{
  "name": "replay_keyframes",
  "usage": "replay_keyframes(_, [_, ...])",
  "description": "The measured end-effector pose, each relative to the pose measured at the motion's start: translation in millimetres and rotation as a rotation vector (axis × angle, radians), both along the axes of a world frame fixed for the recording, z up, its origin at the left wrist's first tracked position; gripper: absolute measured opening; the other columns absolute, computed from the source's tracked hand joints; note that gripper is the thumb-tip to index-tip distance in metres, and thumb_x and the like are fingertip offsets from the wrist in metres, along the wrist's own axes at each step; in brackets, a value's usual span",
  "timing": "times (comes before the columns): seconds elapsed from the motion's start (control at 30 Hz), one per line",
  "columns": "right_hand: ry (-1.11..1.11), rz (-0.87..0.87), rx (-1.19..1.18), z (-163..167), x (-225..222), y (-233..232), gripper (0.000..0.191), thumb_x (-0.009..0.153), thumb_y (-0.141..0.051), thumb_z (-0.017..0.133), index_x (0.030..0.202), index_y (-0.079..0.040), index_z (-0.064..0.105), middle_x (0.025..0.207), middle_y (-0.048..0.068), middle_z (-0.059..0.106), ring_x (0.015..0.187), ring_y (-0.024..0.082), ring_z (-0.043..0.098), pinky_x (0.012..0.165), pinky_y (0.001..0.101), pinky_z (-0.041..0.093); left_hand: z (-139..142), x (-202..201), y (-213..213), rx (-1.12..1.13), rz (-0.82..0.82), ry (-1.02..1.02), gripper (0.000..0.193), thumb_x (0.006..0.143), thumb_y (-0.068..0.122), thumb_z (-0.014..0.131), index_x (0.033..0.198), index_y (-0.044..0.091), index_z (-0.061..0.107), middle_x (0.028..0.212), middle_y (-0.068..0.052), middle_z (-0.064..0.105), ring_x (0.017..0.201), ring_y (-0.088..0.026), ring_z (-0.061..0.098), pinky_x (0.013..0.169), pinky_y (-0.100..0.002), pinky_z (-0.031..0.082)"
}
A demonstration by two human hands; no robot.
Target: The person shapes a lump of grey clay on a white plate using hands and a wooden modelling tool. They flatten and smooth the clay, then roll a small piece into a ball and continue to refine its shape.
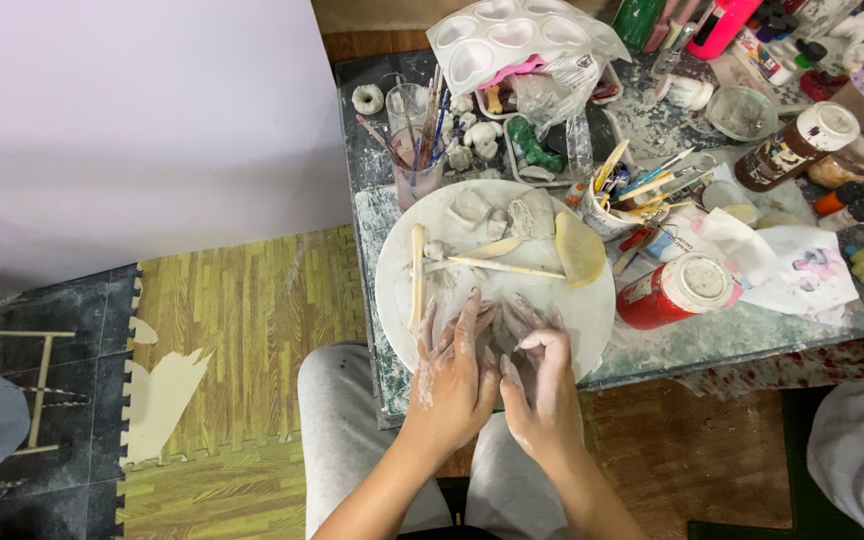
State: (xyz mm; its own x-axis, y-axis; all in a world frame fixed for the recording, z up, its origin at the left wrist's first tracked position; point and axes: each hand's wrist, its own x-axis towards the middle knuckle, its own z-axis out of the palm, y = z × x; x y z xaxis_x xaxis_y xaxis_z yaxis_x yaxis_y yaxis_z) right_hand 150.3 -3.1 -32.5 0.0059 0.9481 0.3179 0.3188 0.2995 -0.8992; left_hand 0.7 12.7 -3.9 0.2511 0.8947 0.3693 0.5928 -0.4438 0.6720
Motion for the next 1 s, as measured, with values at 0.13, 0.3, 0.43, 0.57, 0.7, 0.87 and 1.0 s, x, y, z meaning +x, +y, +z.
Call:
replay_keyframes(0.13, [-0.201, -0.082, -0.019, 2, -1, -1, 0.036, 0.089, -0.009, 0.062, 0.120, -0.003, 0.044, 0.123, 0.024, 0.056, 0.112, 0.030, 0.061, 0.097, 0.0433, 0.049, -3, 0, -1, -0.035, -0.021, -0.021, 0.081, 0.087, 0.012, 0.056, 0.157, -0.010, 0.020, 0.143, -0.022, 0.059, 0.137, -0.040, 0.052, 0.127, -0.056, 0.008])
replay_keyframes(0.3, [-0.073, 0.048, 0.129, -2, 5, 5, 0.025, 0.100, -0.005, 0.053, 0.120, -0.002, 0.038, 0.151, 0.031, 0.050, 0.135, 0.036, 0.055, 0.113, 0.0455, 0.044, -1, -4, 0, -0.068, -0.006, 0.015, 0.074, 0.099, 0.017, 0.055, 0.160, -0.008, 0.020, 0.141, -0.021, 0.060, 0.149, -0.046, 0.038, 0.128, -0.054, 0.008])
replay_keyframes(0.43, [-0.065, 0.106, 0.107, -6, 20, 12, 0.019, 0.100, -0.004, 0.048, 0.116, -0.004, 0.039, 0.157, 0.027, 0.048, 0.134, 0.029, 0.046, 0.113, 0.0445, 0.038, -1, -12, 3, -0.054, 0.051, -0.009, 0.074, 0.097, 0.016, 0.061, 0.157, -0.007, 0.024, 0.150, -0.030, 0.050, 0.151, -0.050, 0.029, 0.125, -0.054, 0.015])
replay_keyframes(0.57, [-0.413, 0.130, 0.233, -3, 26, 14, 0.018, 0.091, -0.005, 0.052, 0.105, -0.009, 0.040, 0.146, 0.017, 0.062, 0.134, 0.028, 0.044, 0.115, 0.0514, 0.032, -4, -15, 3, -0.041, 0.039, -0.034, 0.079, 0.090, 0.013, 0.064, 0.155, -0.008, 0.025, 0.150, -0.029, 0.050, 0.148, -0.050, 0.033, 0.124, -0.056, 0.015])
replay_keyframes(0.7, [-0.497, 0.163, 0.331, 10, 23, 14, 0.025, 0.086, -0.005, 0.053, 0.107, -0.007, 0.040, 0.142, 0.018, 0.062, 0.150, 0.041, 0.036, 0.125, 0.0609, 0.019, -7, -11, 3, -0.078, 0.066, 0.000, 0.081, 0.086, 0.012, 0.066, 0.155, -0.007, 0.028, 0.142, -0.026, 0.054, 0.144, -0.049, 0.037, 0.124, -0.055, 0.017])
replay_keyframes(0.87, [-0.512, 0.101, 0.370, 21, 19, 15, 0.016, 0.097, -0.013, 0.047, 0.109, -0.008, 0.039, 0.148, 0.017, 0.059, 0.154, 0.038, 0.034, 0.127, 0.0610, 0.018, -9, -9, 2, 0.011, 0.061, -0.013, 0.076, 0.087, 0.010, 0.063, 0.153, -0.006, 0.030, 0.145, -0.025, 0.055, 0.139, -0.043, 0.047, 0.125, -0.056, 0.019])
replay_keyframes(1.0, [-0.437, 0.071, 0.329, 20, 22, 19, 0.008, 0.105, -0.011, 0.035, 0.111, -0.009, 0.039, 0.147, 0.012, 0.063, 0.160, 0.040, 0.028, 0.131, 0.0627, 0.014, -11, -7, 1, 0.045, 0.062, 0.000, 0.071, 0.093, 0.011, 0.062, 0.155, -0.004, 0.032, 0.142, -0.019, 0.059, 0.136, -0.039, 0.052, 0.127, -0.058, 0.020])
